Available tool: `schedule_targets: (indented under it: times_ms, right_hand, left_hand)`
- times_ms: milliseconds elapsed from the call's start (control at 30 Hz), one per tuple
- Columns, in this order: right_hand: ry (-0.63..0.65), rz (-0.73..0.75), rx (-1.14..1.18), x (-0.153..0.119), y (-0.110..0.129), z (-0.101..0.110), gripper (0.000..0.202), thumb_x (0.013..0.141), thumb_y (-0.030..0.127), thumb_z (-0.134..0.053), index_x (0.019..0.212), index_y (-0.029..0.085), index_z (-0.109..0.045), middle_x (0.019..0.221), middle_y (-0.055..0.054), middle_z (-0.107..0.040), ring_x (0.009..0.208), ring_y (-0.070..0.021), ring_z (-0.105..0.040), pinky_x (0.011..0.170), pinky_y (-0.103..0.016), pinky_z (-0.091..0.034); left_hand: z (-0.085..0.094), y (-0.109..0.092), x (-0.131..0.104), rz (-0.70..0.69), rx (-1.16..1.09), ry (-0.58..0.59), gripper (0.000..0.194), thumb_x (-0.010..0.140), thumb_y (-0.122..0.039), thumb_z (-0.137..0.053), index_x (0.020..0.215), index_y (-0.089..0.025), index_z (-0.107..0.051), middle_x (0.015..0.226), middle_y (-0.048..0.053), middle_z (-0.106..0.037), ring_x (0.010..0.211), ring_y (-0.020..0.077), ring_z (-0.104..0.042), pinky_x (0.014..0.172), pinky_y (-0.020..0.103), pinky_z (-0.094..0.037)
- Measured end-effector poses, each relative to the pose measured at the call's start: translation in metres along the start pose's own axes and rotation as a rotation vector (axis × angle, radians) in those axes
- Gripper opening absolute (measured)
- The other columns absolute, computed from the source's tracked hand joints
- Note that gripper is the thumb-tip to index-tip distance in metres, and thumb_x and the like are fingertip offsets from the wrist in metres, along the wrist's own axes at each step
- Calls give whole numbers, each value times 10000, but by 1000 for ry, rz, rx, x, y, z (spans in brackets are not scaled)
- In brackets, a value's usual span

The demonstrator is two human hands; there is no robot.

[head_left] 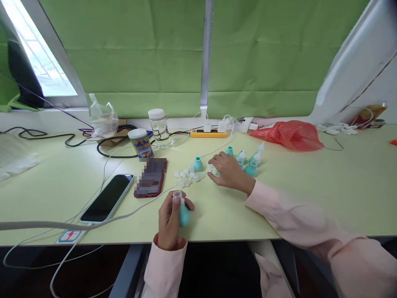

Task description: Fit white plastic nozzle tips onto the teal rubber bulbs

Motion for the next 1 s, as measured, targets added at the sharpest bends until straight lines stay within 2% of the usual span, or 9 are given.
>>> schedule_targets:
  times_ms: [100, 167, 300, 400, 467, 533, 667, 833, 1000]
  right_hand:
    - [190, -37, -173, 7, -7, -17, 247, 761, 298, -449, 848, 99, -566, 805, -142, -580, 841, -283, -477, 642, -344, -319]
    - [256, -40, -203, 9, -8, -26, 199, 767, 249, -438, 805, 103, -570, 778, -136, -585, 819, -270, -491, 632, -332, -305]
    - [280, -18, -194, 10, -9, -31, 162, 771, 131, -410, 775, 123, -572, 775, -110, -591, 794, -228, -515, 635, -316, -294]
    - [212, -13, -145, 7, -4, -18, 167, 780, 132, -422, 747, 117, -585, 764, -110, -595, 780, -221, -526, 652, -331, -310]
    - [106, 44, 62, 2, 5, -1, 144, 773, 157, -464, 733, 117, -597, 728, -94, -601, 722, -193, -536, 649, -322, -341]
    - [27, 142, 433, -4, 16, 16, 103, 747, 197, -532, 735, 130, -609, 695, -61, -607, 634, -143, -538, 620, -286, -386]
    - [33, 185, 1036, -10, 25, 32, 130, 674, 274, -630, 718, 151, -632, 695, -32, -622, 566, -106, -539, 558, -250, -454]
    - [147, 110, 1265, -10, 23, 29, 156, 596, 233, -694, 708, 129, -660, 677, -40, -628, 616, -123, -564, 601, -270, -487]
    - [238, -55, 1412, -11, 26, 20, 181, 563, 216, -711, 706, 118, -662, 663, -27, -628, 593, -111, -577, 594, -252, -502]
  left_hand:
    - [-6, 1, -1, 68, 17, 40, 324, 823, -448, -350, 806, -153, -484, 473, -20, -493, 442, 105, -441, 455, 221, -313]
    - [-8, 3, -2, 102, 26, 67, 306, 809, -449, -378, 834, -159, -473, 461, -34, -474, 438, 102, -437, 458, 216, -313]
    - [-10, 8, -4, 83, -31, 83, 308, 688, -366, -577, 879, -199, -402, 525, -64, -476, 444, 87, -441, 461, 203, -334]
    - [-11, 9, -4, 59, 19, 77, 277, 666, -303, -603, 801, -208, -380, 588, -65, -495, 419, 71, -441, 455, 206, -353]
    - [-11, 9, -4, 32, 131, 86, 206, 683, -293, -589, 762, -187, -431, 607, -44, -521, 456, 85, -478, 496, 225, -383]
    - [-10, 7, -4, -8, 266, 80, 192, 679, -298, -597, 788, -158, -523, 659, -1, -574, 574, 130, -541, 580, 257, -418]
    - [-7, 3, -4, -118, 444, 96, 297, 725, -313, -555, 952, -127, -598, 833, 73, -646, 732, 190, -583, 670, 301, -444]
    - [-11, -3, -6, -296, 534, 131, 260, 762, -262, -518, 953, -112, -607, 812, 85, -656, 758, 196, -595, 664, 282, -458]
    - [-13, -4, -7, -362, 566, 155, 250, 756, -253, -523, 939, -109, -614, 733, 75, -649, 679, 184, -597, 607, 269, -462]
Point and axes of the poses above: each hand's wrist, its own x-axis towards the middle knuckle, its own z-axis out of the back of the hand, y = z × x, the point moved 3 cm from there along x, towards the middle knuckle
